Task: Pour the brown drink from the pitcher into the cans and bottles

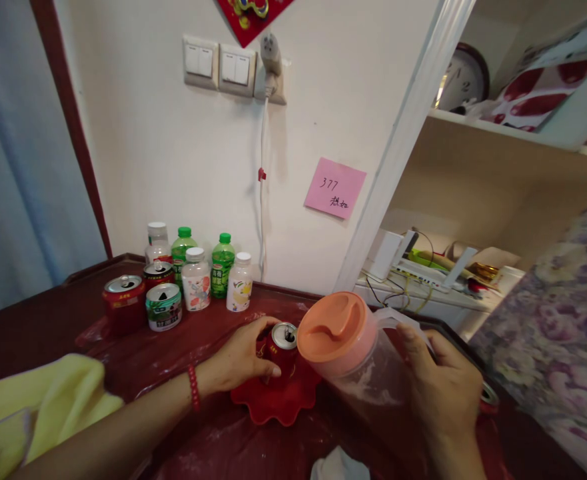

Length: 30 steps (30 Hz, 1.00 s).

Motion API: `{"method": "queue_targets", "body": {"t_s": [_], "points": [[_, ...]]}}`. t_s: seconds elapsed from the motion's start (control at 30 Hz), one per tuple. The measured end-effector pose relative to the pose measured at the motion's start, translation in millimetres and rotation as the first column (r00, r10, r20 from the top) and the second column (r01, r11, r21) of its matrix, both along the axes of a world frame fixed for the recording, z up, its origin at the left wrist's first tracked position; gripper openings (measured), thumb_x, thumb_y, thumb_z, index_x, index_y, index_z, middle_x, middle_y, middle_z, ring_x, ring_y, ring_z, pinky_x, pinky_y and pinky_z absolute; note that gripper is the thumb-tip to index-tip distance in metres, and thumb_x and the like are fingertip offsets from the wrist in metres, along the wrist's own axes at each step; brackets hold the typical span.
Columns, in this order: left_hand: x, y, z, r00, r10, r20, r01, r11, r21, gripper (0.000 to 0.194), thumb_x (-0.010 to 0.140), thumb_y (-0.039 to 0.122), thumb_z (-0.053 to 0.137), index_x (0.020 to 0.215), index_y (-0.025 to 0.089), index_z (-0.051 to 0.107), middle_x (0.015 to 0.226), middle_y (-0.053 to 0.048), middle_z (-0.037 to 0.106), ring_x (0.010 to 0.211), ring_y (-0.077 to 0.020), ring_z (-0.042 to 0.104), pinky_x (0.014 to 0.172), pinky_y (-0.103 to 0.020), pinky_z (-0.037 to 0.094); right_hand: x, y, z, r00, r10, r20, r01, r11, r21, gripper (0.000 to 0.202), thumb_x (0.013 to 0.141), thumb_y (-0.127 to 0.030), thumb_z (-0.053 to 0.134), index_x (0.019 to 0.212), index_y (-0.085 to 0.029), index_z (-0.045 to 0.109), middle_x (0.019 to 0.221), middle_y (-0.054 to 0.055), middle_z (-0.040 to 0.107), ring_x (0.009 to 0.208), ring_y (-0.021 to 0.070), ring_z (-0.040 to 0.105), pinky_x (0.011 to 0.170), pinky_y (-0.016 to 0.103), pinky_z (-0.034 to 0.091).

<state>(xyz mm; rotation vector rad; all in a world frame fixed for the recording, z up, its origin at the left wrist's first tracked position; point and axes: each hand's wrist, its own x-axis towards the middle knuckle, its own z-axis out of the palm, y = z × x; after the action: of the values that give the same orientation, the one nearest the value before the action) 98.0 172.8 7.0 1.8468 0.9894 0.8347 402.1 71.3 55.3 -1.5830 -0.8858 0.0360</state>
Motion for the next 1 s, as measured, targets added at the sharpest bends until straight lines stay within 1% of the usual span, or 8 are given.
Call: {"method": "queue_targets", "body": {"t_s": [0.1, 0.17, 0.3, 0.53, 0.63, 0.77, 0.93, 1.0], "points": [[0, 1, -1.3, 1.000, -0.001, 0.002, 0.001, 1.000, 0.002, 0.079, 0.054, 0.007, 0.097, 0.126, 0.021, 0.067, 0.130, -0.009, 0.074, 0.120, -0.0333, 0.067, 0.107, -0.045, 0.050, 4, 1, -1.2, 1.000, -0.006, -0.004, 0.006, 1.000, -0.008, 0.069, 0.068, -0.088, 0.076, 0.073, -0.019, 0.072, 0.064, 0.000, 0.057, 0.063, 0.0174, 0.047, 0.054, 0.029, 0.037], [0, 2, -2.2, 1.000, 0.001, 0.002, -0.001, 1.000, 0.005, 0.080, 0.054, 0.007, 0.098, 0.126, 0.022, 0.067, 0.131, -0.009, 0.074, 0.120, -0.0332, 0.067, 0.107, -0.045, 0.050, 6, 2, -2.5, 1.000, -0.012, 0.003, 0.012, 1.000, -0.006, 0.069, 0.070, -0.087, 0.076, 0.077, -0.019, 0.074, 0.066, 0.000, 0.059, 0.063, 0.0175, 0.048, 0.054, 0.029, 0.037], [0, 2, -1.6, 1.000, 0.002, -0.003, -0.002, 1.000, 0.005, 0.080, 0.054, 0.008, 0.098, 0.126, 0.022, 0.067, 0.130, -0.009, 0.074, 0.121, -0.0337, 0.067, 0.107, -0.045, 0.050, 7, 3, -4.8, 1.000, -0.004, -0.019, 0.004, 1.000, -0.002, 0.072, 0.069, -0.089, 0.076, 0.082, -0.018, 0.076, 0.068, 0.001, 0.062, 0.062, 0.0171, 0.048, 0.053, 0.028, 0.037], [-1, 2, -1.1, 1.000, -0.007, 0.011, 0.007, 1.000, 0.001, 0.079, 0.054, 0.007, 0.098, 0.125, 0.021, 0.067, 0.131, -0.009, 0.075, 0.121, -0.0330, 0.067, 0.108, -0.044, 0.049, 8, 3, -5.7, 1.000, 0.009, 0.025, -0.009, 1.000, -0.001, 0.071, 0.071, -0.090, 0.074, 0.071, -0.019, 0.070, 0.065, 0.000, 0.056, 0.062, 0.0161, 0.046, 0.053, 0.028, 0.036], [0, 3, -3.5, 1.000, -0.004, 0.006, 0.004, 1.000, 0.013, 0.079, 0.054, 0.008, 0.098, 0.125, 0.022, 0.067, 0.131, -0.008, 0.074, 0.121, -0.0333, 0.067, 0.108, -0.045, 0.049, 4, 2, -3.6, 0.999, 0.020, 0.045, -0.020, 1.000, 0.007, 0.070, 0.072, -0.089, 0.073, 0.069, -0.019, 0.067, 0.063, -0.001, 0.053, 0.062, 0.0157, 0.044, 0.054, 0.028, 0.034], [0, 3, -5.1, 1.000, 0.003, 0.012, -0.003, 1.000, 0.016, 0.080, 0.053, 0.009, 0.098, 0.126, 0.023, 0.068, 0.130, -0.008, 0.074, 0.121, -0.0334, 0.067, 0.108, -0.045, 0.050, -4, 0, 0.6, 0.997, 0.006, 0.083, -0.008, 1.000, 0.019, 0.070, 0.076, -0.088, 0.071, 0.063, -0.020, 0.061, 0.061, -0.001, 0.048, 0.062, 0.0147, 0.041, 0.054, 0.028, 0.031], [0, 2, -2.4, 1.000, -0.001, 0.017, 0.001, 1.000, 0.003, 0.079, 0.053, 0.009, 0.098, 0.124, 0.022, 0.067, 0.129, -0.008, 0.075, 0.120, -0.0336, 0.067, 0.108, -0.046, 0.050, -1, 0, 0.2, 0.999, 0.004, 0.035, -0.004, 1.000, -0.009, 0.069, 0.070, -0.089, 0.073, 0.067, -0.019, 0.067, 0.060, -0.001, 0.051, 0.061, 0.0160, 0.043, 0.053, 0.029, 0.034], [0, 2, -1.2, 1.000, -0.003, 0.019, 0.003, 1.000, -0.005, 0.078, 0.053, 0.009, 0.098, 0.124, 0.023, 0.067, 0.129, -0.008, 0.075, 0.120, -0.0334, 0.067, 0.108, -0.046, 0.050, 1, 1, -0.2, 0.999, 0.000, 0.036, 0.000, 1.000, -0.012, 0.070, 0.070, -0.089, 0.073, 0.066, -0.020, 0.067, 0.060, -0.001, 0.051, 0.061, 0.0158, 0.043, 0.053, 0.028, 0.034]]}}
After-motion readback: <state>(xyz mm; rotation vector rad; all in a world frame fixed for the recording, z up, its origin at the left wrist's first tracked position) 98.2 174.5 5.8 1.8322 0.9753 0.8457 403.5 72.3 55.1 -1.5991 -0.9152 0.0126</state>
